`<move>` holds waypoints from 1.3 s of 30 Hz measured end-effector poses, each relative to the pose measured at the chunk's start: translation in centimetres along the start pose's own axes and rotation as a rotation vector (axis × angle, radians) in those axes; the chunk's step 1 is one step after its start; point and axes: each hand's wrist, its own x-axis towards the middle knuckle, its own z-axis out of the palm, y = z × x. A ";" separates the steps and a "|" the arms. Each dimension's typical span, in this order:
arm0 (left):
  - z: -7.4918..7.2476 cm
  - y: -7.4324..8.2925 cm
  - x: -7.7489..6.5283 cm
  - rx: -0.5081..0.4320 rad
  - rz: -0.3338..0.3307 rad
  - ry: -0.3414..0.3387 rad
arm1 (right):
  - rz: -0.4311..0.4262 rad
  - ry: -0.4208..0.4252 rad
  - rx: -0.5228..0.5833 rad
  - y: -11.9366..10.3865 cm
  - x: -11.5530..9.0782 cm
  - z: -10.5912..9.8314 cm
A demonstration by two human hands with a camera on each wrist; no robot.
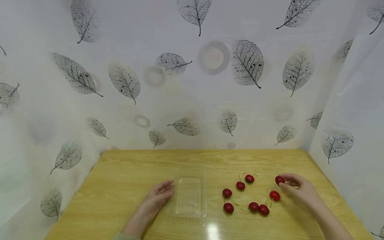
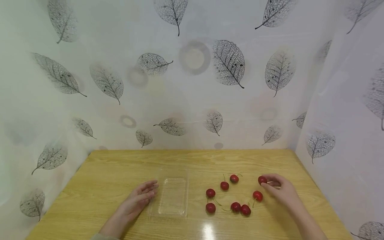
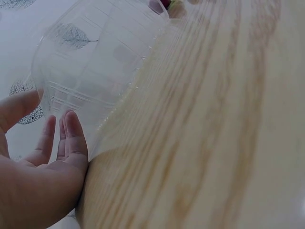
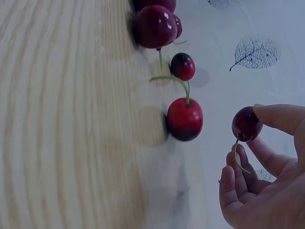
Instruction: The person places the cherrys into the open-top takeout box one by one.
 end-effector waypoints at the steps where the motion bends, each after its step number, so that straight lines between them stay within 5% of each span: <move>1: 0.0 0.0 0.0 -0.001 -0.002 0.002 | -0.004 -0.001 0.010 -0.3 0.0 0.1; 39: -0.1 0.1 0.1 -0.027 0.006 -0.009 | -0.210 -0.120 0.312 -11.6 0.5 7.4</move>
